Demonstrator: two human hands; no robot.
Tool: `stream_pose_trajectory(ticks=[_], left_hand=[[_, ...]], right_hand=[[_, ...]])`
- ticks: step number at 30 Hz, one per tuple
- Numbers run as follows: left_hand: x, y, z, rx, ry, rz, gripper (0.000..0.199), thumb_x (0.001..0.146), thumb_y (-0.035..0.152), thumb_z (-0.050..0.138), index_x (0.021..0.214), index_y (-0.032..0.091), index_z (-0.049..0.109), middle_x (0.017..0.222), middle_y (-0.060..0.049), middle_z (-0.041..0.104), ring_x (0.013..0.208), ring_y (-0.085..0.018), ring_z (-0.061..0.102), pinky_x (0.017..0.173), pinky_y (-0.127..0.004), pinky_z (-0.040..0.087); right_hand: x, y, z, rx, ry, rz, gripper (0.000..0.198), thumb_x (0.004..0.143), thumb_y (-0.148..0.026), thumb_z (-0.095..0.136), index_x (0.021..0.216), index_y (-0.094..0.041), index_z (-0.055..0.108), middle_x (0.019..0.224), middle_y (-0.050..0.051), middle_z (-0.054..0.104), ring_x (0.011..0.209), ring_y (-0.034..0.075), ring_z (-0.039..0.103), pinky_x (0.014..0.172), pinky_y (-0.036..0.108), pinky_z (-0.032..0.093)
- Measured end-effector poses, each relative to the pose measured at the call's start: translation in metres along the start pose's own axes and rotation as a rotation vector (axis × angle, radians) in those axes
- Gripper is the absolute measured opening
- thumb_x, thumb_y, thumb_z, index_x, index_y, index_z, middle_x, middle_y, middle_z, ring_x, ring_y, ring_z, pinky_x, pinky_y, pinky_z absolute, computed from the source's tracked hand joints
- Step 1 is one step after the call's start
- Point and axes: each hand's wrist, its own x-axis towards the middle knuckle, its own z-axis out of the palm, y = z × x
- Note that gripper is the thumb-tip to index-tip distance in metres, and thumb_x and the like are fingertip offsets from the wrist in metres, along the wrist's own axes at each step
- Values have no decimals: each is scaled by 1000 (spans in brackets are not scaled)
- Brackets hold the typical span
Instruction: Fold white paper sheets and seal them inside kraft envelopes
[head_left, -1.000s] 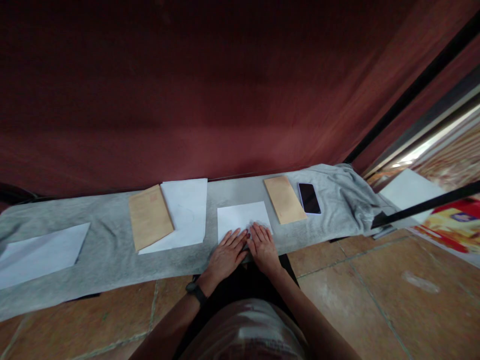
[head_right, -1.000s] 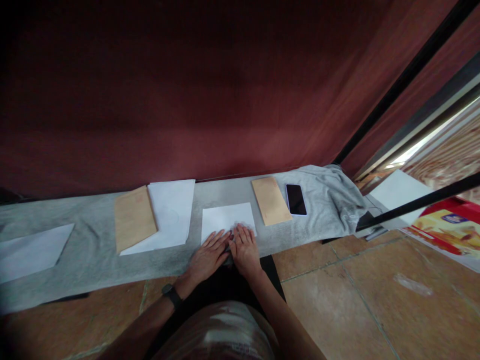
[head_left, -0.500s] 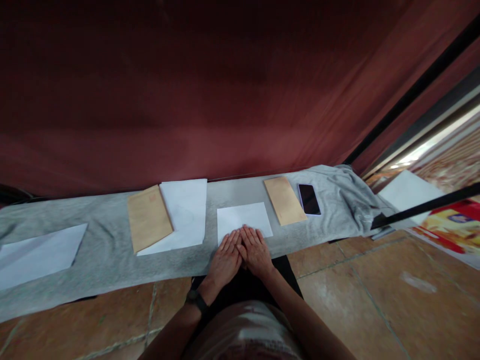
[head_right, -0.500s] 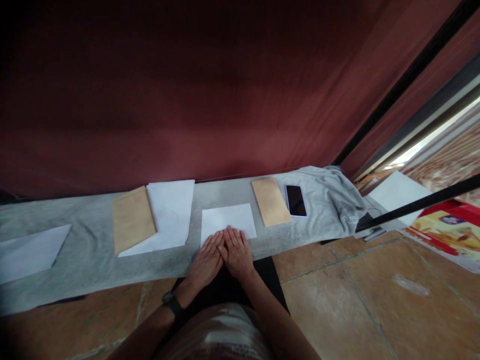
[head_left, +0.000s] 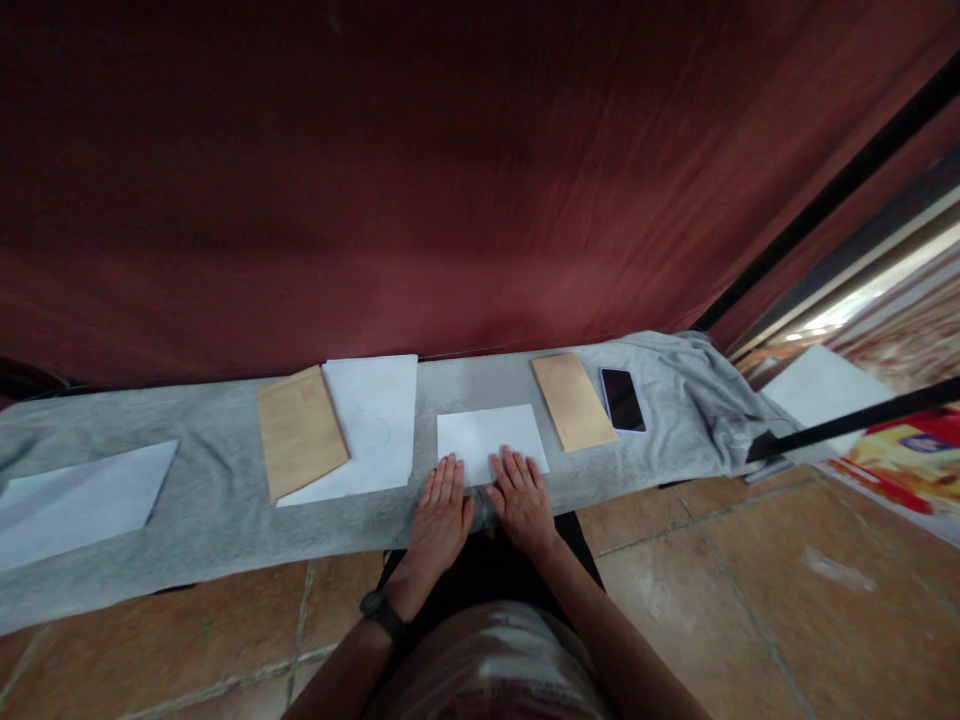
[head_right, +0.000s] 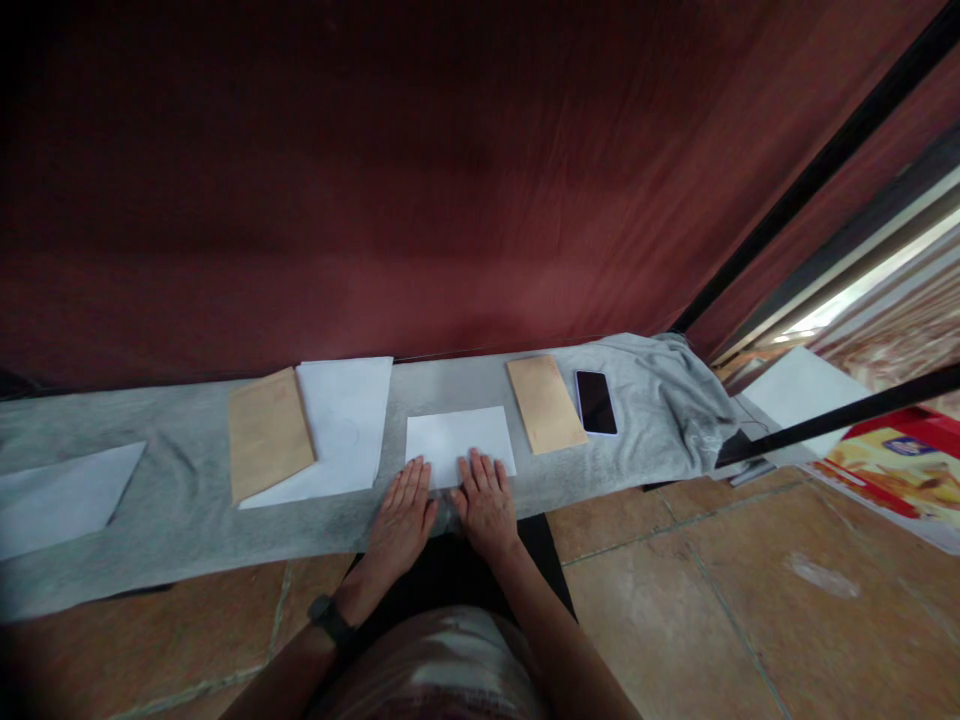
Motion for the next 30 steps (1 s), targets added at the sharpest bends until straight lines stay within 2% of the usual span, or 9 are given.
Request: stream_pose_trajectory(ticks=[7, 14, 18, 21, 25, 30], left_hand=[[-3, -8, -2, -15, 36, -85, 65, 100, 33, 35, 157, 7, 20, 159, -19, 33, 149, -29, 28, 121, -50, 31], [-4, -11, 2, -13, 65, -142, 65, 100, 30, 34, 157, 6, 17, 158, -20, 33, 148, -31, 31, 119, -53, 33], [4, -1, 2, -34, 81, -175, 65, 100, 27, 34, 158, 7, 14, 160, -19, 30, 149, -31, 27, 120, -55, 30], [16, 15, 4, -45, 65, -127, 64, 100, 25, 33, 158, 6, 14, 161, -19, 27, 150, -29, 24, 121, -52, 29], [37, 35, 10, -60, 2, -46, 61, 99, 24, 32, 155, 3, 21, 161, -21, 27, 151, -28, 22, 122, -48, 28], [52, 37, 15, -46, -31, -73, 60, 100, 29, 33, 153, 2, 29, 161, -19, 28, 151, -28, 20, 122, -49, 25]], right_hand=[[-6, 10, -2, -46, 51, 50, 55, 103, -40, 42, 154, -18, 36, 159, 15, 33, 144, 30, 38, 117, 50, 30], [-16, 26, -2, -91, 86, 79, 57, 104, -39, 39, 155, -13, 33, 160, 18, 30, 146, 31, 35, 117, 49, 31], [-20, 29, -1, -104, 89, 78, 57, 104, -38, 40, 155, -12, 33, 160, 18, 30, 146, 31, 35, 118, 48, 30], [-20, 29, 1, -100, 88, 82, 58, 104, -39, 40, 155, -12, 33, 160, 18, 30, 146, 30, 35, 118, 48, 30], [-20, 29, 2, -94, 82, 91, 58, 104, -41, 41, 155, -14, 33, 161, 17, 29, 146, 30, 34, 118, 48, 30], [-19, 28, -1, -108, 70, 97, 58, 104, -41, 41, 154, -13, 34, 160, 17, 31, 146, 30, 35, 117, 47, 30]])
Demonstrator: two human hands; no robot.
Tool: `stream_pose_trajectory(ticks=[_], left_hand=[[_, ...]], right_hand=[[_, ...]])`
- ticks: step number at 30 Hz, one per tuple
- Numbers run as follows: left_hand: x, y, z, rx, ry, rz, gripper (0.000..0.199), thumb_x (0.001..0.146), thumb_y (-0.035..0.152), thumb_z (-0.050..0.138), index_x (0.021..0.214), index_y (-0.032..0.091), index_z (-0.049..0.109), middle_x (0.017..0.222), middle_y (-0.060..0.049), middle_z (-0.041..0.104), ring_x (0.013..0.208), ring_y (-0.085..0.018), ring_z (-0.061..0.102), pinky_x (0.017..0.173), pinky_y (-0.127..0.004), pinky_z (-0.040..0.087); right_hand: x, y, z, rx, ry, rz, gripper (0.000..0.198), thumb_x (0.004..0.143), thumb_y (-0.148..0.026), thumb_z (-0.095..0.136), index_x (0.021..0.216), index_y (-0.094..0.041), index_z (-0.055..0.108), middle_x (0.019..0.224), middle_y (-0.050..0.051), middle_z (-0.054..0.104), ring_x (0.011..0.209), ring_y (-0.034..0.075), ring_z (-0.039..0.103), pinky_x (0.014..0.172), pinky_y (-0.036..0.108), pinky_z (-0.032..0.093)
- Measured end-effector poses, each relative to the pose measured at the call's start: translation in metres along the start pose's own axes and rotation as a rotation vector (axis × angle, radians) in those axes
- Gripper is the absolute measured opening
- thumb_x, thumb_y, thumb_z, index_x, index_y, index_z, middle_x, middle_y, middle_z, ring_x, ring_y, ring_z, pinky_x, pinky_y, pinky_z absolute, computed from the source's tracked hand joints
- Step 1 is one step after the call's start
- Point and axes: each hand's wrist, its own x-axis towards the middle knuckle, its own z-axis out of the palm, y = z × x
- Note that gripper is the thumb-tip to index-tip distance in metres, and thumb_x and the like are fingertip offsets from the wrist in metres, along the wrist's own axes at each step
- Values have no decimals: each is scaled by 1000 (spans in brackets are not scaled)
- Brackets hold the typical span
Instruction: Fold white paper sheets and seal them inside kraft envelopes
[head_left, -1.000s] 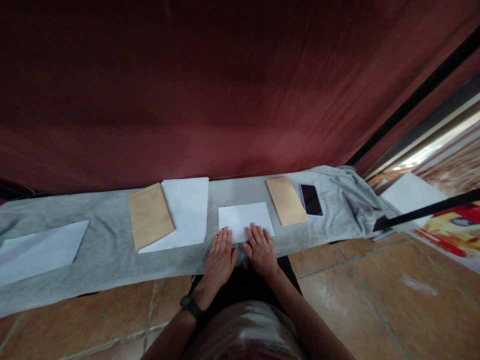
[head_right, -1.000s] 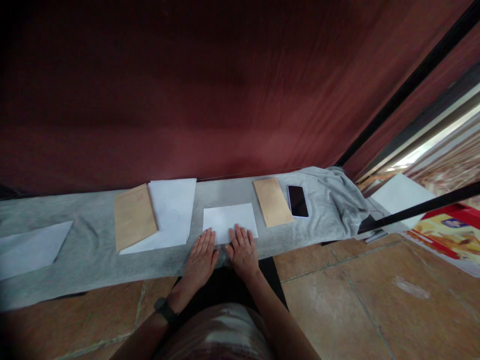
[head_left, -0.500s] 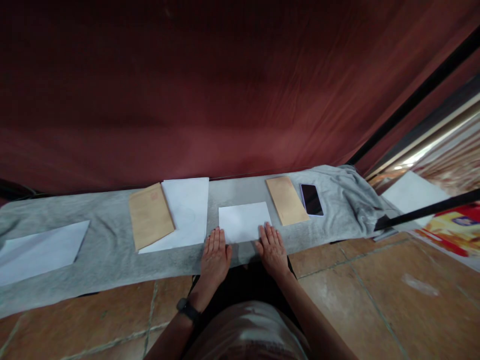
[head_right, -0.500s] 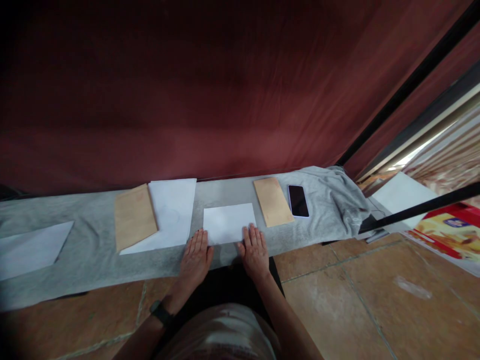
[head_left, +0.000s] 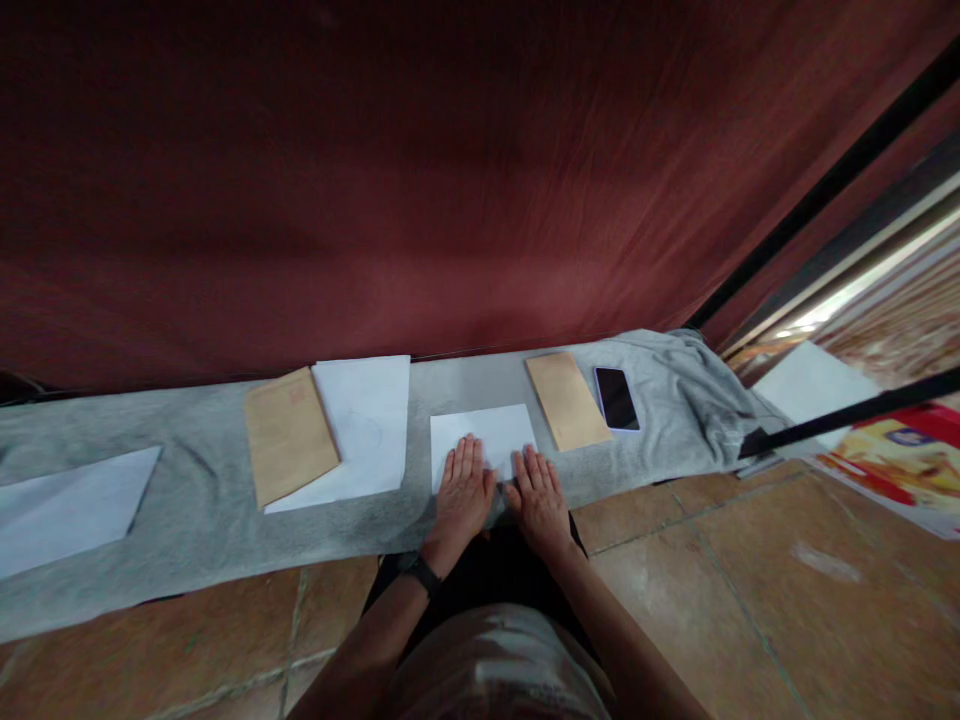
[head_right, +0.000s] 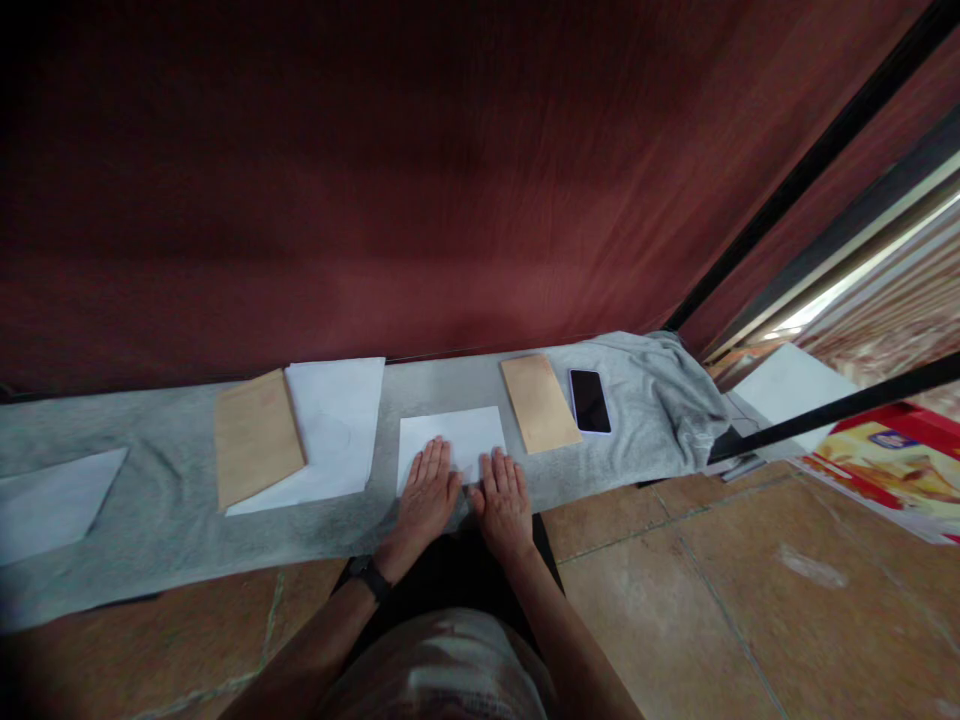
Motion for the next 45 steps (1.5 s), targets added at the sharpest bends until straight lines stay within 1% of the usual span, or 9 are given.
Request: stream_pose_trajectory(ticks=[5, 10, 14, 19, 24, 27, 34, 40, 45], left_hand=[[6, -17, -2, 20, 10, -74, 60, 101, 33, 32, 152, 1, 32, 160, -20, 30, 151, -28, 23, 122, -48, 26], [9, -38, -2, 20, 73, -144, 62, 101, 36, 33, 150, -1, 35, 157, -23, 33, 149, -31, 27, 121, -50, 28], [8, -45, -1, 20, 103, -149, 62, 100, 37, 34, 150, 0, 35, 157, -23, 34, 149, -32, 27, 120, -52, 28], [8, -44, 1, 20, 110, -154, 63, 100, 37, 36, 151, 0, 35, 157, -23, 34, 149, -33, 28, 120, -53, 27], [8, -44, -1, 32, 101, -145, 62, 99, 34, 35, 150, 0, 35, 157, -22, 35, 148, -33, 29, 120, -52, 27], [8, -44, -3, 41, 89, -148, 60, 98, 31, 36, 150, 0, 35, 158, -22, 34, 149, -32, 29, 121, -50, 26], [9, -43, -3, 34, 80, -157, 62, 100, 36, 35, 149, -2, 36, 157, -24, 34, 148, -32, 30, 121, -50, 26], [11, -43, -4, -4, 99, -163, 62, 101, 39, 33, 149, 1, 38, 156, -24, 36, 148, -33, 30, 120, -56, 26], [23, -22, -2, -44, 56, -51, 60, 102, 38, 30, 152, 5, 34, 158, -18, 36, 150, -28, 26, 123, -53, 22]], right_hand=[[1, 0, -3, -2, -5, -10, 58, 104, -40, 39, 155, -12, 32, 160, 18, 31, 146, 30, 35, 118, 48, 29], [0, 0, -4, 0, -20, -6, 58, 104, -40, 39, 155, -13, 33, 160, 17, 31, 146, 30, 34, 118, 47, 29], [3, -2, -6, 14, -37, 23, 55, 104, -38, 38, 152, -11, 39, 158, 18, 34, 145, 30, 35, 118, 48, 29], [27, -16, -7, 86, -59, 104, 55, 105, -40, 35, 145, -5, 48, 153, 21, 43, 143, 32, 40, 116, 49, 31], [60, -35, 0, 194, -126, 9, 53, 105, -39, 33, 148, -12, 45, 158, 12, 38, 144, 28, 38, 119, 44, 28], [70, -42, 8, 224, -144, -35, 52, 104, -38, 35, 149, -13, 44, 158, 11, 38, 144, 26, 38, 120, 44, 26], [70, -34, 17, 162, -133, -55, 50, 104, -37, 37, 151, -19, 42, 159, 8, 37, 145, 27, 36, 120, 47, 22], [70, -32, 14, 137, -137, -28, 51, 104, -39, 35, 152, -22, 40, 159, 7, 36, 146, 27, 34, 120, 49, 21], [69, -32, 10, 100, -190, -46, 55, 101, -27, 37, 155, -21, 32, 162, 7, 30, 148, 26, 30, 122, 48, 16]])
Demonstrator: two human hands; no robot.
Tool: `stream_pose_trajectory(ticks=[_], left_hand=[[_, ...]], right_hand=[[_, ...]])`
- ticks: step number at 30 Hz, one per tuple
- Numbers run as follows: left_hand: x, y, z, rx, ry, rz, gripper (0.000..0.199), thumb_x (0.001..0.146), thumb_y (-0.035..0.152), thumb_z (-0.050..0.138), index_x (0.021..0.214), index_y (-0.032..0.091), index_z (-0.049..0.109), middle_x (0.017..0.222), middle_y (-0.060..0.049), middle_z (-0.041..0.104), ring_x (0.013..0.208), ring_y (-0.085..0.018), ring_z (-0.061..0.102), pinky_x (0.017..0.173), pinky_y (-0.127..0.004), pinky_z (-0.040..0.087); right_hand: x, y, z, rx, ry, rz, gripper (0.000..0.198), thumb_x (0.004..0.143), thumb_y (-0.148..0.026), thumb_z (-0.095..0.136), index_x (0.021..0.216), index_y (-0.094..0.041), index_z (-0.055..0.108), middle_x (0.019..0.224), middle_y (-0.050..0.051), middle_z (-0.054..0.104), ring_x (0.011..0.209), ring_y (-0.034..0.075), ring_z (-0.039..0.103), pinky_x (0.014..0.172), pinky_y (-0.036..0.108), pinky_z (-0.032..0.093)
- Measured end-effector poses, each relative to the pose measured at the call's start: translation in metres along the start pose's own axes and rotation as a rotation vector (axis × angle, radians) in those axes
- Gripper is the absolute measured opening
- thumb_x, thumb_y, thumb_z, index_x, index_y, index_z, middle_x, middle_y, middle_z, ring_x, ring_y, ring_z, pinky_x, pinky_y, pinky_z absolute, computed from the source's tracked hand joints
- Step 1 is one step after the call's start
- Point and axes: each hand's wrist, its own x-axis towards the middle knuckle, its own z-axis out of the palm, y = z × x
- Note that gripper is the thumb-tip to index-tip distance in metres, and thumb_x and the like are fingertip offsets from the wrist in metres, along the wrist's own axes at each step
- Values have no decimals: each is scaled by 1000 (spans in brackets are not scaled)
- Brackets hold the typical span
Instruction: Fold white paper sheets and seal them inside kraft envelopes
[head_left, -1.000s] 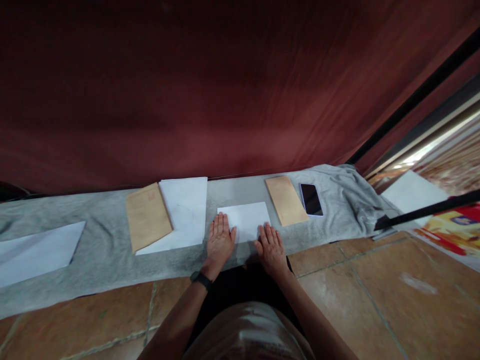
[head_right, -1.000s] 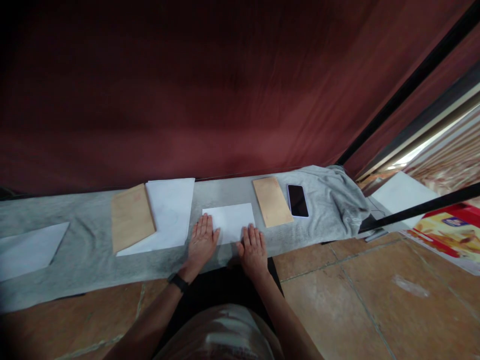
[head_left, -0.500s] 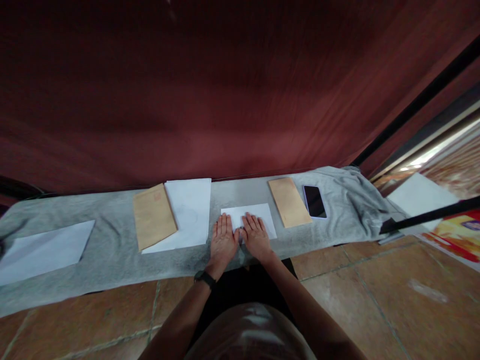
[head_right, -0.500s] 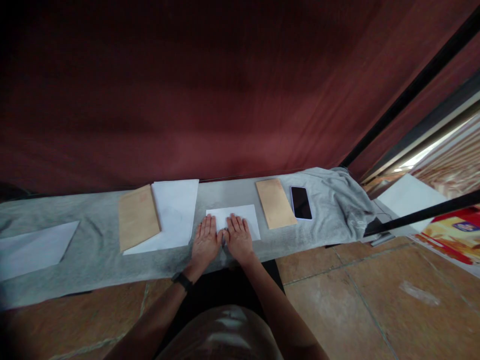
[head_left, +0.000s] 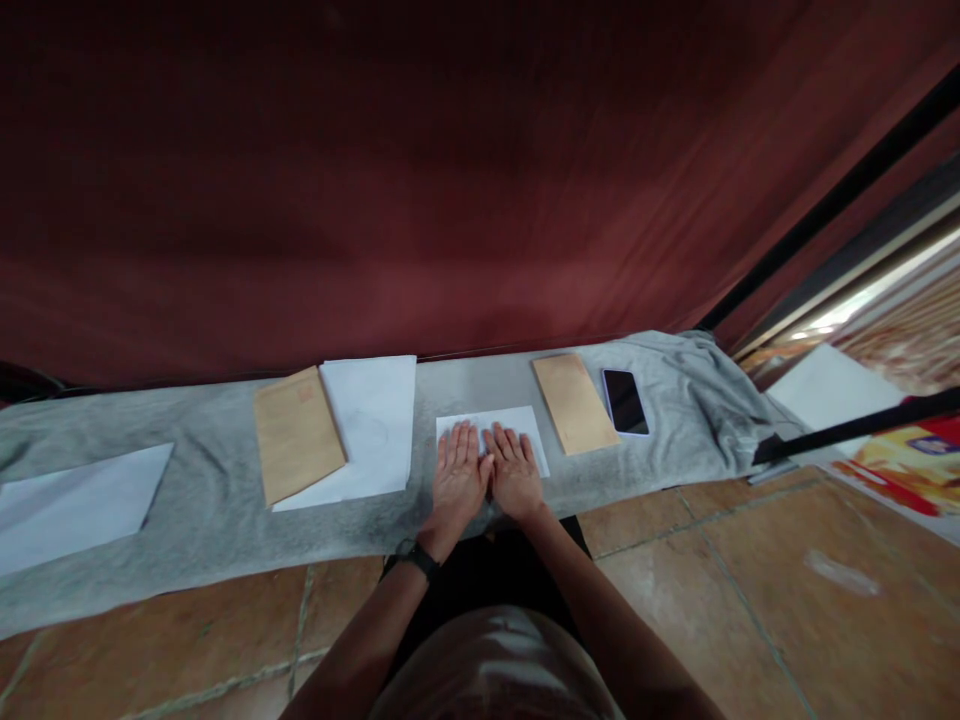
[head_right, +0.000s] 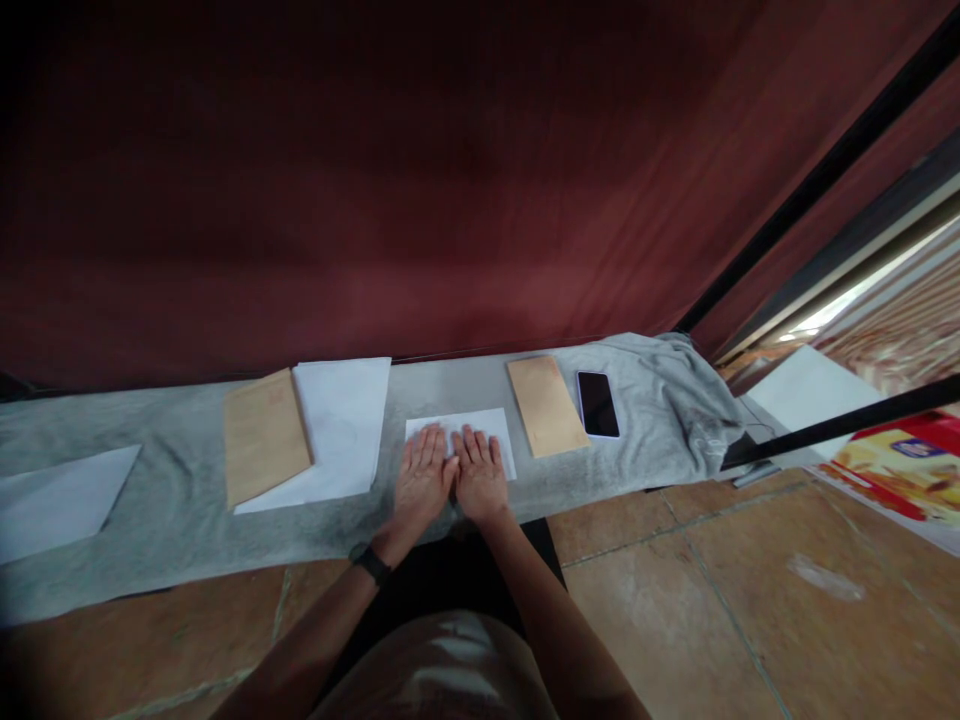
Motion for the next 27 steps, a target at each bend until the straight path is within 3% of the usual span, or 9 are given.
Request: stream_pose_trajectory(ticks=[4, 7, 14, 27], left_hand=[[9, 12, 6, -58, -101, 57, 60, 103, 39, 26, 154, 8, 31, 159, -15, 35, 150, -25, 26, 123, -48, 24], [12, 10, 8, -71, -102, 71, 60, 103, 39, 27, 156, 11, 27, 160, -14, 33, 151, -24, 24, 123, -49, 22], [14, 2, 10, -32, -86, 45, 59, 103, 38, 27, 155, 10, 30, 161, -13, 31, 152, -24, 20, 123, -48, 19], [13, -14, 2, 22, -52, 1, 61, 102, 40, 32, 153, 8, 33, 161, -17, 30, 152, -29, 21, 122, -52, 22]], right_hand=[[-1, 3, 2, -19, -16, -12, 64, 96, -19, 40, 158, -18, 22, 163, 9, 28, 149, 26, 27, 122, 47, 16], [0, 3, 4, 2, -6, -1, 64, 97, -20, 39, 158, -17, 21, 162, 9, 29, 149, 26, 27, 122, 48, 16], [1, 2, 3, 30, -7, 46, 57, 100, -21, 34, 157, -20, 28, 162, 6, 31, 149, 27, 28, 121, 50, 16], [1, 8, 4, 38, 78, 120, 50, 105, -37, 35, 152, -21, 40, 159, 12, 35, 147, 28, 32, 119, 51, 21]])
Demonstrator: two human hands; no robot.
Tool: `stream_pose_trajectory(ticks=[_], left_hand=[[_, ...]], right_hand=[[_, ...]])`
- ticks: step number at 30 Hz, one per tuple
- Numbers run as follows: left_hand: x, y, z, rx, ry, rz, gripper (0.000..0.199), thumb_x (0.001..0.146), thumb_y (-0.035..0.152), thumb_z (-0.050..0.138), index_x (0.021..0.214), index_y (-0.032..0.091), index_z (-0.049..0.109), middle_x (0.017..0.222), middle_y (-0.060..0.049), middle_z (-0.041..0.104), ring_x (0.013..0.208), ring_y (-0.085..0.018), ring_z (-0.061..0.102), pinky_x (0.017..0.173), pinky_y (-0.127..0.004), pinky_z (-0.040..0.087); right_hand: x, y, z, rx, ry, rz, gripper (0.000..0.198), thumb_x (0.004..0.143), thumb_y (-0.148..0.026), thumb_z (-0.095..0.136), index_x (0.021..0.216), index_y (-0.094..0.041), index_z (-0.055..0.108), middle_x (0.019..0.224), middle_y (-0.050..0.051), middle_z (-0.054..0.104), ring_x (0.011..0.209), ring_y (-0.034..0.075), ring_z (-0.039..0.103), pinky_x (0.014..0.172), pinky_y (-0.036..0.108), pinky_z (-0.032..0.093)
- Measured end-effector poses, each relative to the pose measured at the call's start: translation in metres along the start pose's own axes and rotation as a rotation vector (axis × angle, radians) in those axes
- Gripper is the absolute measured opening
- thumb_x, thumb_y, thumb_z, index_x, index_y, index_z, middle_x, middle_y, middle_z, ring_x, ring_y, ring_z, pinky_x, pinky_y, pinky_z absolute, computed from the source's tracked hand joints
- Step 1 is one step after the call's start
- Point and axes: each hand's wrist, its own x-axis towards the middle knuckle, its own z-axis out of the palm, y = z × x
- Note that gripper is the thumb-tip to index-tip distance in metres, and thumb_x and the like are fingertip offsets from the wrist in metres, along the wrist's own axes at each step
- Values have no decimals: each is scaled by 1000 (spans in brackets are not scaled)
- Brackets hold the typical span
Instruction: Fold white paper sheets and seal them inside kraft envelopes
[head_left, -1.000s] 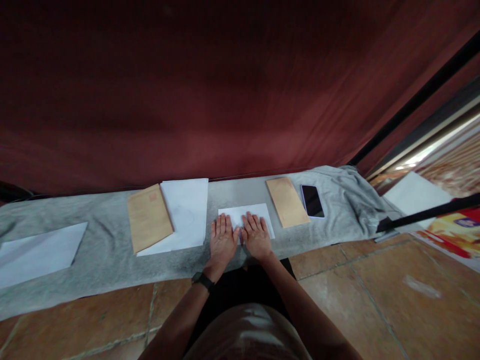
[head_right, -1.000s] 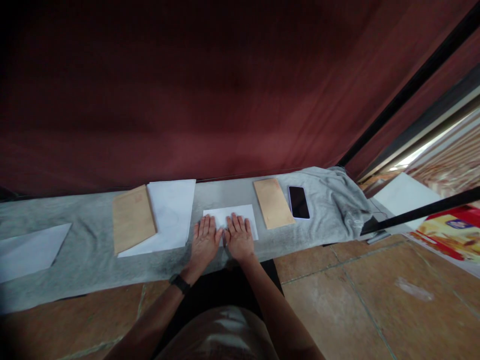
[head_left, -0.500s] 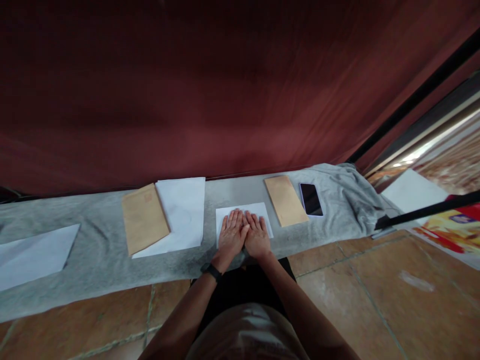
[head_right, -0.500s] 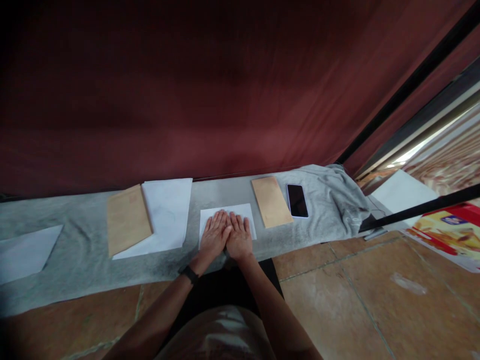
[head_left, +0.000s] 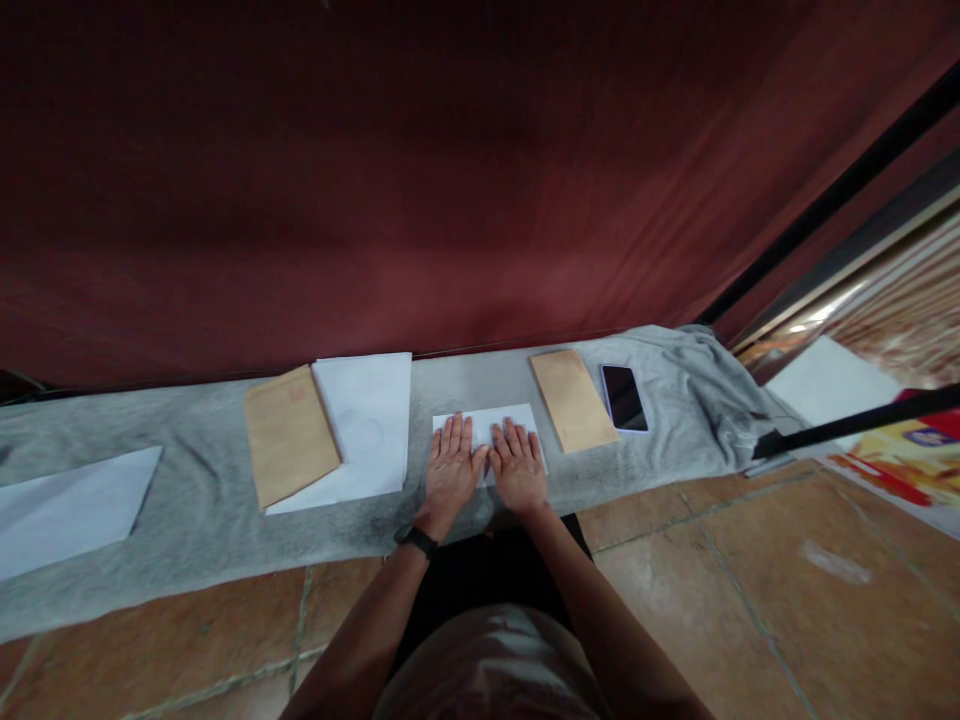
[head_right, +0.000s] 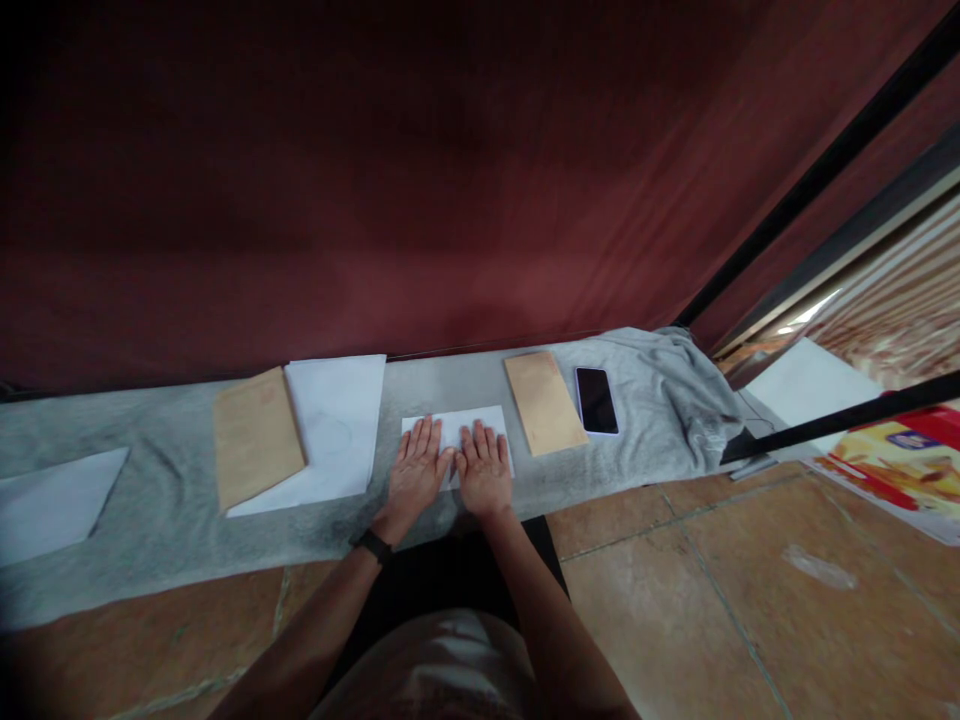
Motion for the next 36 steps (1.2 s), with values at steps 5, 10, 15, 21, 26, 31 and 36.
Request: stream_pose_trajectory(ticks=[5, 10, 15, 21, 26, 31, 36], left_hand=[[-2, -6, 2, 9, 44, -42, 64, 102, 43, 32, 152, 3, 33, 159, -20, 31, 151, -31, 23, 121, -52, 24], [-2, -9, 2, 6, 70, -77, 64, 102, 43, 32, 152, 4, 33, 158, -21, 34, 150, -32, 24, 120, -53, 28], [-1, -8, 3, 12, 79, -93, 65, 101, 44, 32, 150, 0, 36, 157, -24, 34, 150, -33, 24, 121, -51, 26], [0, -9, 7, 3, 100, -98, 65, 101, 44, 35, 152, 4, 33, 158, -22, 33, 150, -32, 26, 120, -53, 27], [-5, -13, 8, -3, 113, -116, 66, 100, 44, 34, 152, 4, 33, 158, -21, 34, 150, -31, 25, 121, -51, 28], [-13, -17, 5, -3, 121, -124, 60, 101, 36, 30, 152, 5, 35, 156, -19, 38, 150, -30, 27, 120, -52, 30], [-19, -20, 1, -10, 102, -149, 58, 100, 31, 30, 149, 1, 38, 156, -21, 38, 148, -31, 30, 120, -52, 29]], right_hand=[[-3, 7, 4, -19, 60, 19, 51, 105, -38, 37, 152, -20, 39, 159, 13, 35, 146, 28, 33, 119, 51, 22], [-7, 15, 6, -23, 102, 24, 54, 104, -39, 37, 153, -16, 37, 159, 17, 34, 147, 29, 33, 117, 52, 24], [-12, 22, 6, -43, 121, 23, 57, 104, -41, 37, 152, -10, 37, 159, 19, 33, 147, 31, 32, 117, 51, 27], [-20, 29, 5, -70, 159, 25, 59, 103, -40, 38, 153, -9, 35, 157, 20, 37, 144, 30, 36, 116, 50, 28], [-27, 33, 6, -76, 201, 24, 58, 104, -40, 35, 153, -8, 36, 155, 20, 41, 143, 31, 39, 115, 50, 30], [-35, 37, 6, -86, 215, 7, 56, 104, -35, 32, 152, -6, 37, 153, 21, 43, 143, 30, 39, 116, 49, 30], [-42, 41, 4, -75, 220, 4, 56, 104, -33, 33, 153, -6, 34, 154, 20, 42, 142, 30, 40, 116, 49, 31]])
